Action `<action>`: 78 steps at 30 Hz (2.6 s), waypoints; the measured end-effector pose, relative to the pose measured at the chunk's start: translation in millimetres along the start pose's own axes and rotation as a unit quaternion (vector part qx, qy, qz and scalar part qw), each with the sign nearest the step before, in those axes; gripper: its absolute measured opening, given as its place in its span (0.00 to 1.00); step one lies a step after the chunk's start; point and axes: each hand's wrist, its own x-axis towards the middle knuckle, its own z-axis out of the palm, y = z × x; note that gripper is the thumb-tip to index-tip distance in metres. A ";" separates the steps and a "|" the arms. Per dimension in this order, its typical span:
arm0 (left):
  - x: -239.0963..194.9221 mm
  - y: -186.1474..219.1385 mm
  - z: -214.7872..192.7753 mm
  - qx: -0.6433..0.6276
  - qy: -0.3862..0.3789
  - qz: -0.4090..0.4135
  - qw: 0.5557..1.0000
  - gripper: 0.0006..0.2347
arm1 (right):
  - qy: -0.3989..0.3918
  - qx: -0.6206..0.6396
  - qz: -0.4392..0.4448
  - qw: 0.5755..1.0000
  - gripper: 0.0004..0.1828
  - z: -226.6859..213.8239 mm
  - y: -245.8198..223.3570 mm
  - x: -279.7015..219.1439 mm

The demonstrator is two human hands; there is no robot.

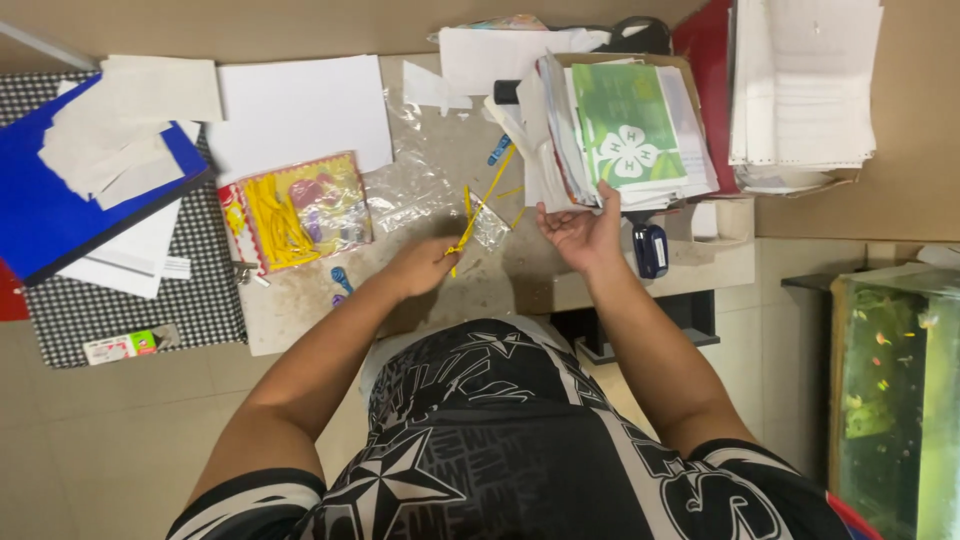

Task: The person organizes various items on a cluttered table, including yellow sticks, colorful balloons, and plastic bags. They place the items into a shelf and then wipe the table surface with a plastic sheet before handling a stack of papers and a black bag.

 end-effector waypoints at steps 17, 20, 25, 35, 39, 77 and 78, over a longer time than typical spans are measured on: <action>72.4 -48.4 15.2 0.083 0.053 -0.105 0.990 0.15 | 0.040 -0.033 -0.001 0.999 0.45 -6.8 37.7 26.8; 99.5 -48.2 23.3 0.095 0.085 -0.093 0.987 0.17 | 0.050 -0.015 -0.005 0.999 0.47 -19.2 46.9 37.5; 117.9 -46.3 18.5 0.109 0.078 -0.143 0.981 0.17 | 0.039 0.016 -0.019 0.999 0.50 -15.8 49.6 36.0; 82.8 -63.2 12.2 -0.061 0.220 -0.162 0.960 0.17 | 0.034 0.033 -0.028 0.998 0.50 -21.3 36.8 55.4; 58.4 -99.7 22.3 -0.263 0.279 -0.017 0.924 0.13 | -0.010 0.012 -0.017 1.000 0.55 -35.4 46.8 58.7; -98.4 -51.2 -45.5 -0.474 0.233 0.114 0.841 0.16 | -0.132 -0.873 -0.291 0.367 0.12 106.9 159.1 -71.3; -92.8 -49.2 -44.5 -0.441 0.224 0.131 0.859 0.16 | -0.188 -0.851 -0.284 0.399 0.11 127.0 151.4 -97.3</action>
